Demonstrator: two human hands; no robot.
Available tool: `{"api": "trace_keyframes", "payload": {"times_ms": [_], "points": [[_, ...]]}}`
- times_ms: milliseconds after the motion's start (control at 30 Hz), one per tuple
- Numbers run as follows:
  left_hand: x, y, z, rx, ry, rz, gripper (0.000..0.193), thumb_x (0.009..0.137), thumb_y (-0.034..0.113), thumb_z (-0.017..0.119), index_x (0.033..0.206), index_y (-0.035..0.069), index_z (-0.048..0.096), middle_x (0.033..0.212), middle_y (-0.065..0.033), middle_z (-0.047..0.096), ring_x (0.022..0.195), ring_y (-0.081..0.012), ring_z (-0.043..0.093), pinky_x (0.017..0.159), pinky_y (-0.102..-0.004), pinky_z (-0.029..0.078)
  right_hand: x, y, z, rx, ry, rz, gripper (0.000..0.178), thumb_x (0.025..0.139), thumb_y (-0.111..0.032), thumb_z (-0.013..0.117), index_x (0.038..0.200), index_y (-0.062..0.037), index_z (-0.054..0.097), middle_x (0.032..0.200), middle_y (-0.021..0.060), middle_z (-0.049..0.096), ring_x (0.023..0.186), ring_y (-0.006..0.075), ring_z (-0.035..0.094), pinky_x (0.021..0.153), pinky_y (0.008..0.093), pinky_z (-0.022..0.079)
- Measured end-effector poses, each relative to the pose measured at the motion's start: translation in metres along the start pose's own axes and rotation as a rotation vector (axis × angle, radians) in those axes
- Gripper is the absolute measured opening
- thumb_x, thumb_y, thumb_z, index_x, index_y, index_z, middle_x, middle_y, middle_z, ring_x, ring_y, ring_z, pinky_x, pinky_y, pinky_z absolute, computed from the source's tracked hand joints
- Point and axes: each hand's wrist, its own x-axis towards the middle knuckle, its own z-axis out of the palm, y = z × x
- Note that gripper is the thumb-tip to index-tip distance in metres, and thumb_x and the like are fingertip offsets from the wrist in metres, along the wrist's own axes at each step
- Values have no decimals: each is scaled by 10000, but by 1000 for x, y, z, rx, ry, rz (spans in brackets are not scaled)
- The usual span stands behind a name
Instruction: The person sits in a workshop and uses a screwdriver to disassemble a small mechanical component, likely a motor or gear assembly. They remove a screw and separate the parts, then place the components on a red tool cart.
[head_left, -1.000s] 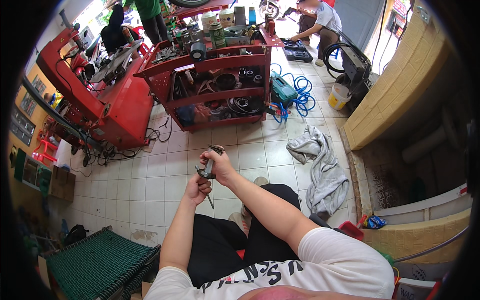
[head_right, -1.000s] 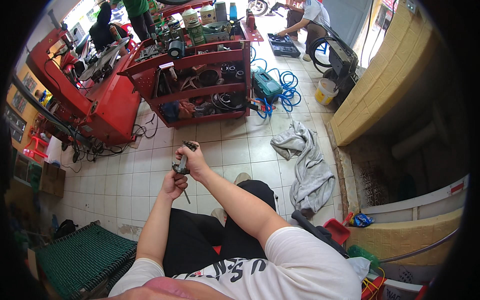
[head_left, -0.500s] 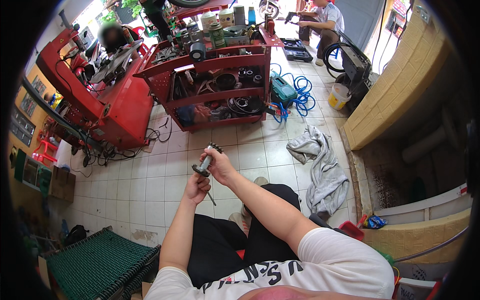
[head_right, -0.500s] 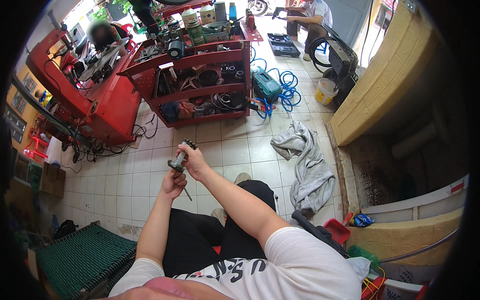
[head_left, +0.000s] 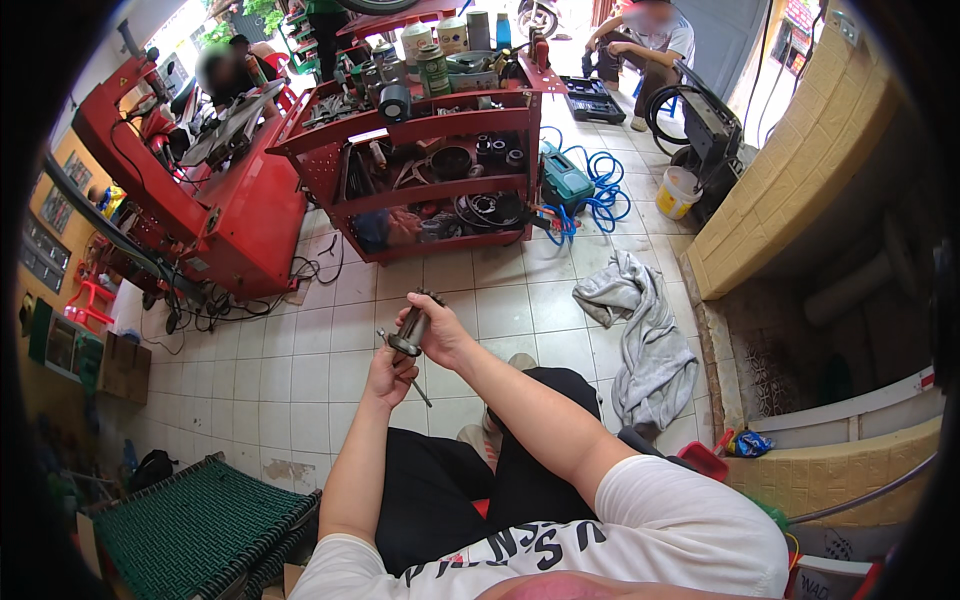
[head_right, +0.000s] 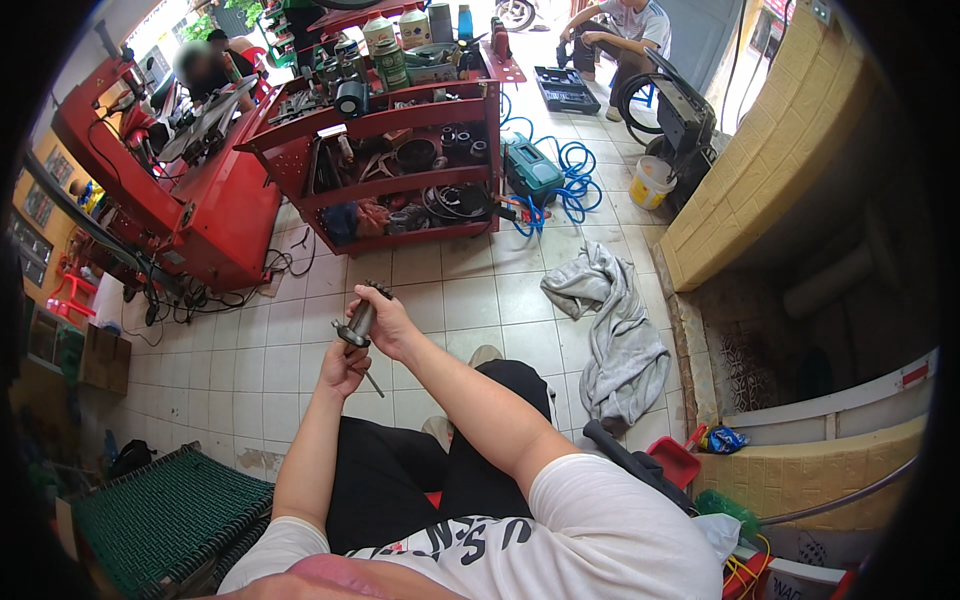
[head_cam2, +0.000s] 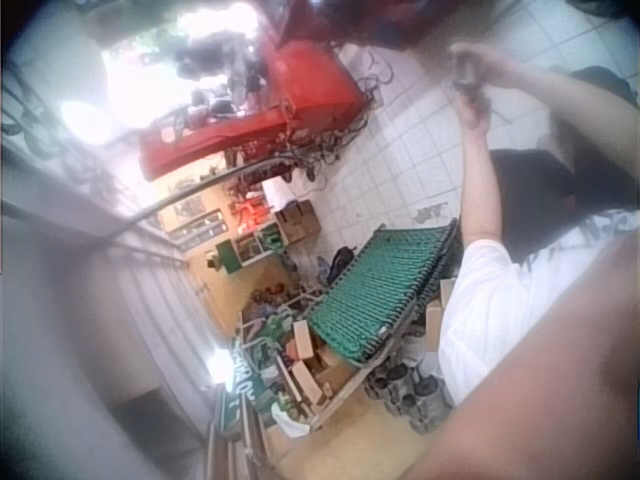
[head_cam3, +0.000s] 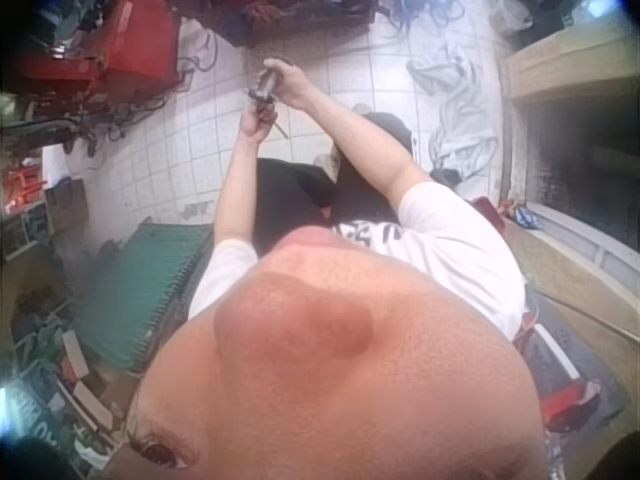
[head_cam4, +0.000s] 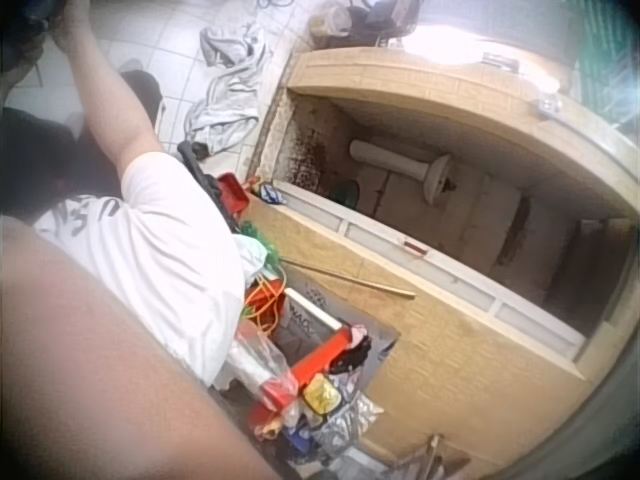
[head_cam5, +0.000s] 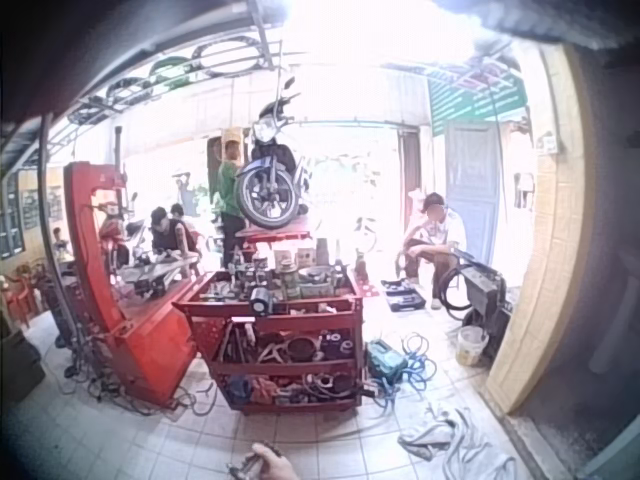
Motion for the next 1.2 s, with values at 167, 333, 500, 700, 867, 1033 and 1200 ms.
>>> {"api": "trace_keyframes", "payload": {"times_ms": [167, 333, 500, 700, 867, 1033, 1200], "points": [[3, -3, -7, 87, 27, 9, 284, 1043, 443, 534, 951, 175, 542, 651, 97, 356, 533, -39, 325, 493, -218, 285, 0, 0, 3, -39, 74, -4, 305, 861, -329, 773, 995, -117, 600, 857, 55, 658, 830, 190, 653, 766, 396, 558], [3, -4, -5, 86, 129, 95, 314, 1046, 461, 518, 964, 161, 552, 691, 75, 461, 535, -36, 338, 489, -218, 295, 4, -1, -4, -209, 134, 77, 318, 878, -386, 737, 991, -130, 584, 877, 50, 667, 849, 192, 656, 815, 422, 528], [4, -1, -1, 114, 218, 146, 375, 1011, 511, 552, 1003, 136, 568, 807, 26, 617, 534, -36, 354, 489, -217, 308, 8, 5, -12, -284, 159, 151, 370, 856, -443, 737, 979, -123, 597, 848, 21, 633, 792, 189, 647, 827, 464, 518], [4, -2, -6, 111, 244, 177, 401, 989, 522, 580, 1026, 124, 564, 829, 2, 642, 525, -42, 366, 484, -218, 316, 0, 2, -4, -362, 134, 165, 385, 858, -473, 760, 1005, -168, 577, 883, -4, 610, 790, 149, 652, 825, 420, 504], [6, -4, -11, 86, 260, 183, 392, 988, 511, 590, 1034, 124, 556, 817, -9, 644, 518, -49, 376, 478, -217, 318, -4, 4, 0, -376, 148, 93, 442, 841, -481, 765, 994, -104, 591, 856, 39, 646, 775, 192, 678, 772, 399, 562], [4, -2, -8, 89, 260, 182, 397, 981, 515, 601, 1030, 123, 560, 785, 1, 630, 516, -46, 371, 478, -213, 313, -4, 5, 1, -341, 138, 105, 424, 855, -473, 758, 999, -117, 580, 856, 39, 646, 768, 182, 672, 759, 382, 560], [4, -1, -4, 97, 223, 170, 380, 977, 524, 604, 938, 153, 533, 677, 67, 465, 518, -41, 326, 479, -218, 287, 3, 13, -7, -285, 143, 67, 408, 867, -467, 749, 1013, -134, 564, 857, 23, 630, 734, 169, 649, 718, 359, 533]]}}
